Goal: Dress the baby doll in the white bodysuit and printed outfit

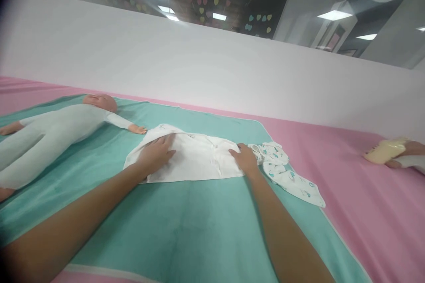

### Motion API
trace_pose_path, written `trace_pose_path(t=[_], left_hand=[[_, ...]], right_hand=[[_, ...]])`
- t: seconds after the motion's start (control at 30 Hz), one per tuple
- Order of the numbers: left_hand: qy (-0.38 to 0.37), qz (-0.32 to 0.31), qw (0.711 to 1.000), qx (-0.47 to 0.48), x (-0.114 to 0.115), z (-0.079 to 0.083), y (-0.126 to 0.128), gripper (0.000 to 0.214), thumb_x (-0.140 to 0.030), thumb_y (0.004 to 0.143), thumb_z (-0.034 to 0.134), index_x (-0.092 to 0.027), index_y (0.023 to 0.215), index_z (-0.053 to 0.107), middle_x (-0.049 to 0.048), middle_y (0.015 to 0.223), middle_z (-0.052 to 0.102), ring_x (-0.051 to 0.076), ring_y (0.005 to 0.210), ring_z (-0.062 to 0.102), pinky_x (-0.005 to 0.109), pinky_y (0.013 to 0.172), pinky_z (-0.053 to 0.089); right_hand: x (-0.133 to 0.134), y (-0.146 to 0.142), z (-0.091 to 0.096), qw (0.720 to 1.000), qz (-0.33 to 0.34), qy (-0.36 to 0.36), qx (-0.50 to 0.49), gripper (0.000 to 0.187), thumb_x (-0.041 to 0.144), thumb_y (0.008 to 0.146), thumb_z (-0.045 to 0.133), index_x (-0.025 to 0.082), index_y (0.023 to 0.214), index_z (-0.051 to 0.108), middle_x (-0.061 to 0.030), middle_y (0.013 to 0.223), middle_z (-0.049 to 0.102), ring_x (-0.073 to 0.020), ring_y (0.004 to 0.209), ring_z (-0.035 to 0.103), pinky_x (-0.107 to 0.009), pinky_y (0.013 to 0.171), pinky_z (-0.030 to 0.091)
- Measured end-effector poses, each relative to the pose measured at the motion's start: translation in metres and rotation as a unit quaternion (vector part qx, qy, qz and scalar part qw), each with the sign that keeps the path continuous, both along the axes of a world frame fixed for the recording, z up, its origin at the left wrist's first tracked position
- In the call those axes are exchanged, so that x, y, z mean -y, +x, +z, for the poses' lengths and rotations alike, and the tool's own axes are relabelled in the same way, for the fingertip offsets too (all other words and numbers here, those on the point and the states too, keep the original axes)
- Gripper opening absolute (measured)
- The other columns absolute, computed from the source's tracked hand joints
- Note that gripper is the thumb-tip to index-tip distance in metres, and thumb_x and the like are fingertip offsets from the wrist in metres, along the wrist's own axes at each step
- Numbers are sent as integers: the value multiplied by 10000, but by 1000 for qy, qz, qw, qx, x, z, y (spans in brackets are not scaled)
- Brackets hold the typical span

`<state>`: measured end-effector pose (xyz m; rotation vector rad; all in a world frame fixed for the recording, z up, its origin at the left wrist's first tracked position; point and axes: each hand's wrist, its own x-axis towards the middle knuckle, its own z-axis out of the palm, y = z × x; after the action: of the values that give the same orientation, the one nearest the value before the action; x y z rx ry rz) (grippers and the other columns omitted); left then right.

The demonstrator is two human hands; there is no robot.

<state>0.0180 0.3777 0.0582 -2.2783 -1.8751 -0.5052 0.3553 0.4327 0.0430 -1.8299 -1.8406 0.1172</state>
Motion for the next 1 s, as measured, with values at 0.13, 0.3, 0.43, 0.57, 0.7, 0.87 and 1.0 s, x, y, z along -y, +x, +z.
trace_pose_path(t=[0.13, 0.3, 0.43, 0.57, 0.7, 0.87, 1.0], left_hand=[[86, 19, 995, -56, 5, 7, 10, 560, -267, 862, 438, -248, 1403, 292, 142, 1333, 455, 336, 1212, 420, 471, 974, 350], [103, 67, 990, -73, 13, 19, 12, 531, -237, 866, 400, -240, 1391, 316, 159, 1302, 466, 350, 1203, 414, 480, 945, 361], [111, 106, 985, -77, 16, 25, 10, 481, -248, 896, 328, -230, 1376, 342, 180, 1207, 515, 359, 1113, 476, 495, 883, 379], [157, 127, 979, -36, 18, 25, 10, 448, -262, 893, 332, -201, 1330, 411, 175, 1142, 549, 351, 1087, 492, 492, 917, 345], [189, 113, 975, 11, 20, 25, 10, 437, -273, 883, 344, -177, 1298, 443, 150, 1167, 561, 340, 1092, 490, 483, 960, 319], [106, 39, 994, -4, 12, 16, 7, 483, -250, 883, 338, -195, 1362, 361, 111, 1263, 534, 319, 1117, 498, 447, 897, 397], [14, -63, 998, -4, 2, 3, 0, 484, -233, 889, 340, -180, 1369, 361, 96, 1321, 504, 273, 1184, 476, 396, 952, 395]], right_hand=[[16, -8, 16, 989, -19, 144, 7, 202, 372, 792, 508, 190, 866, 555, -77, 948, 602, -237, 909, 524, -342, 772, 377], [45, -26, 39, 966, 19, 248, -71, 79, 237, 781, 485, 197, 723, 521, -29, 916, 607, -169, 779, 518, -292, 710, 368], [57, -22, 50, 954, 48, 169, -243, 125, 277, 754, 537, 197, 659, 528, 25, 623, 501, -133, 598, 437, -259, 575, 329], [58, -8, 54, 877, 151, -14, -455, 265, 387, 690, 625, 198, 604, 460, 32, 543, 432, -127, 509, 403, -261, 490, 321], [60, 1, 56, 840, 166, -45, -515, 419, 621, 658, 623, 224, 771, 553, -15, 656, 561, -207, 626, 550, -322, 543, 435], [52, 5, 52, 846, 177, -45, -502, 514, 735, 760, 433, 230, 804, 520, -4, 635, 540, -207, 647, 587, -324, 563, 473], [37, 15, 35, 839, 96, -35, -534, 510, 717, 737, 493, 214, 825, 511, 12, 591, 517, -194, 578, 574, -318, 531, 476]])
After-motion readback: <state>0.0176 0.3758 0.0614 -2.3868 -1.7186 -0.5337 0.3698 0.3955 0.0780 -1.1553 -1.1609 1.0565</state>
